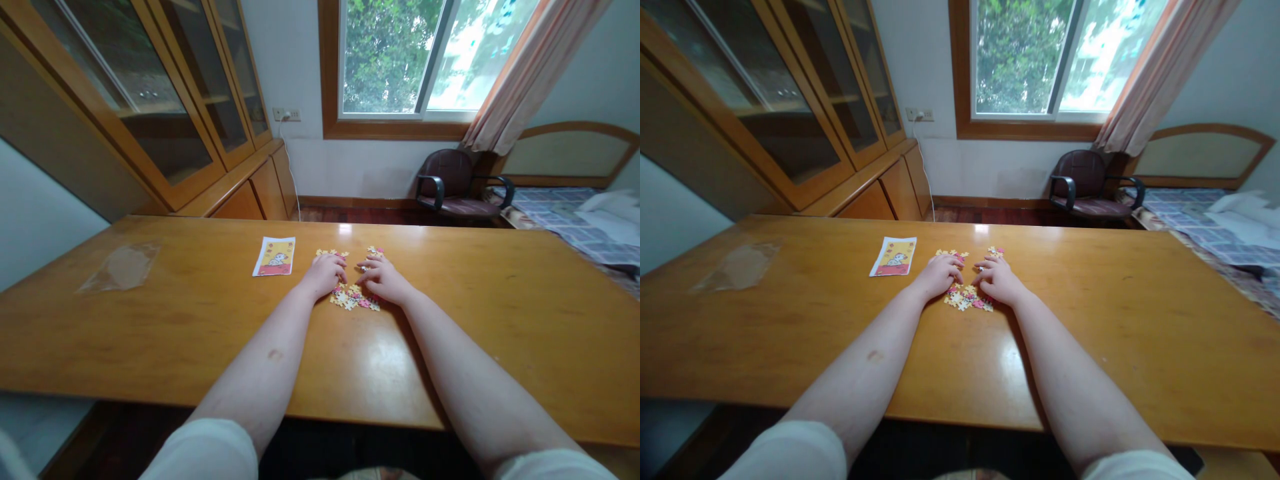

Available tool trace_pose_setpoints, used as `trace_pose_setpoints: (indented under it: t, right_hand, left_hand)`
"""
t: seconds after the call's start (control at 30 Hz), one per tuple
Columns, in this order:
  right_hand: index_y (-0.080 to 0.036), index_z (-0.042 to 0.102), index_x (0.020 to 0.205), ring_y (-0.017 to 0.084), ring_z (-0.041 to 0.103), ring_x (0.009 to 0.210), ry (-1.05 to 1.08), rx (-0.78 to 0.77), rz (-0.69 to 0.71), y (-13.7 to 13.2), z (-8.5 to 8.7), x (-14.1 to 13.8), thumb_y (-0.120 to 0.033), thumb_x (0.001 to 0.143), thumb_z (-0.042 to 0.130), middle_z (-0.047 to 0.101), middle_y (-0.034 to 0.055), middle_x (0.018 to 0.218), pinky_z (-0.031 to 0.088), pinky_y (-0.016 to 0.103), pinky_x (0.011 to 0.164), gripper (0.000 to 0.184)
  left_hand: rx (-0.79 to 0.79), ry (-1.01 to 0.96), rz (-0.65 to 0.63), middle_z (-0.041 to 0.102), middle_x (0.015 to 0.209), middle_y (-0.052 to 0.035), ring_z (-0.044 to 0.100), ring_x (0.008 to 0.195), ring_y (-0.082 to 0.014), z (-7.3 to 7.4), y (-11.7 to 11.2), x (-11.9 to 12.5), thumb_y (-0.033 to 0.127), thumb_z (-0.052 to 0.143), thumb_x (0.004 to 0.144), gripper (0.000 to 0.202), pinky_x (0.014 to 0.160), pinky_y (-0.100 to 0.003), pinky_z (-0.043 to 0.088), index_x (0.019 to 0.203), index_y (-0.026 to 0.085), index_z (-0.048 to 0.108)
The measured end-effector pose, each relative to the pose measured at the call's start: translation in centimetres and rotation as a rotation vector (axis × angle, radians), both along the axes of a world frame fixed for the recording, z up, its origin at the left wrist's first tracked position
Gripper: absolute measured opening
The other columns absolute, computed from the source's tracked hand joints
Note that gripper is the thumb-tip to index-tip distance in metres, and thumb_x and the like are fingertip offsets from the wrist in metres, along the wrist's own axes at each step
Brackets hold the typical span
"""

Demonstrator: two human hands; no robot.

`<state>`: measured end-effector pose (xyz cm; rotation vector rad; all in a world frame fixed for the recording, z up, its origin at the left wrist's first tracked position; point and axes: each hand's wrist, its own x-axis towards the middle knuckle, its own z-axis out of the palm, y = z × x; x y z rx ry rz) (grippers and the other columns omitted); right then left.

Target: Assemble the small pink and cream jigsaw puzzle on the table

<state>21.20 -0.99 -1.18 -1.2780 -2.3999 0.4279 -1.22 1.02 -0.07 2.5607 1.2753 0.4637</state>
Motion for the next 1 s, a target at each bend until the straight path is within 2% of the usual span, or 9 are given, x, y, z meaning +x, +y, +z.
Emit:
trace_pose_setpoints:
  t: [0.17,0.27,0.37,0.43,0.6,0.67,0.77,0.83,1.0]
  right_hand:
    - [-0.028,0.078,0.097,0.028,0.048,0.125,-0.007,0.014,-0.002,-0.06,0.19,-0.14,-0.019,0.078,0.056,0.066,0.0052,0.124,0.031,0.050,0.111,0.030]
    - [-0.030,0.076,0.105,0.030,0.043,0.131,-0.050,-0.013,-0.032,-0.29,0.43,-0.34,-0.023,0.083,0.056,0.061,0.0052,0.131,0.026,0.055,0.112,0.031]
    - [-0.036,0.070,0.117,0.036,0.031,0.139,-0.122,-0.046,-0.092,-0.63,0.62,-0.65,-0.033,0.088,0.055,0.051,0.0052,0.143,0.015,0.065,0.111,0.033]
    - [-0.038,0.067,0.121,0.037,0.025,0.142,-0.160,-0.055,-0.134,-0.75,0.63,-0.82,-0.036,0.091,0.051,0.047,0.0050,0.146,0.010,0.069,0.110,0.034]
    - [-0.030,0.074,0.110,0.035,0.028,0.140,-0.137,0.013,-0.318,-0.39,0.30,-0.58,-0.030,0.090,0.050,0.053,0.0066,0.141,0.011,0.070,0.110,0.031]
    - [-0.030,0.076,0.103,0.034,0.033,0.137,-0.081,0.035,-0.276,-0.25,0.26,-0.37,-0.026,0.087,0.053,0.058,0.0055,0.135,0.014,0.067,0.112,0.028]
    - [-0.031,0.078,0.095,0.031,0.041,0.133,-0.015,0.020,-0.064,-0.30,0.39,-0.29,-0.019,0.081,0.056,0.063,0.0033,0.129,0.025,0.058,0.112,0.028]
    - [-0.031,0.079,0.093,0.031,0.044,0.130,-0.010,0.005,0.018,-0.39,0.46,-0.36,-0.019,0.079,0.058,0.064,0.0035,0.127,0.030,0.054,0.110,0.028]
    - [-0.028,0.078,0.097,0.030,0.047,0.126,0.000,0.029,-0.036,-0.14,-0.08,-0.31,-0.027,0.083,0.058,0.066,0.0057,0.123,0.031,0.055,0.110,0.025]
  left_hand:
    - [-0.016,0.033,0.005,0.068,0.120,-0.0004,0.054,0.118,-0.0213,-0.23,0.04,0.09,0.007,0.050,0.082,0.040,0.109,-0.041,0.037,0.096,0.031,0.078]
    - [-0.016,0.002,0.018,0.067,0.122,-0.0015,0.054,0.119,-0.0207,-0.15,-0.06,0.14,0.005,0.049,0.082,0.043,0.109,-0.041,0.037,0.105,0.030,0.075]
    - [0.018,-0.054,0.027,0.068,0.119,-0.0020,0.055,0.117,-0.0197,0.14,-0.19,0.17,0.001,0.048,0.080,0.042,0.107,-0.040,0.039,0.097,0.027,0.077]
    - [0.030,-0.067,-0.016,0.069,0.118,-0.0014,0.056,0.116,-0.0198,0.27,-0.25,0.23,-0.001,0.049,0.079,0.041,0.107,-0.041,0.039,0.087,0.027,0.078]
    - [-0.018,-0.050,-0.154,0.070,0.113,-0.0013,0.057,0.113,-0.0203,0.00,-0.20,0.46,0.000,0.054,0.077,0.037,0.105,-0.040,0.041,0.076,0.027,0.079]
    - [-0.030,-0.043,-0.151,0.070,0.112,-0.0012,0.058,0.111,-0.0201,-0.14,-0.11,0.46,0.001,0.054,0.078,0.036,0.104,-0.040,0.042,0.075,0.027,0.079]
    - [-0.034,-0.034,-0.117,0.071,0.113,-0.0015,0.059,0.110,-0.0206,-0.15,-0.04,0.38,0.000,0.054,0.078,0.037,0.103,-0.040,0.043,0.077,0.027,0.079]
    - [-0.025,-0.039,-0.089,0.071,0.112,-0.0019,0.059,0.110,-0.0211,-0.06,-0.05,0.32,0.000,0.053,0.077,0.037,0.103,-0.040,0.043,0.077,0.027,0.079]
    - [-0.029,-0.048,-0.055,0.071,0.112,-0.0015,0.060,0.111,-0.0213,0.16,-0.22,0.38,0.000,0.054,0.077,0.037,0.104,-0.040,0.042,0.075,0.027,0.079]
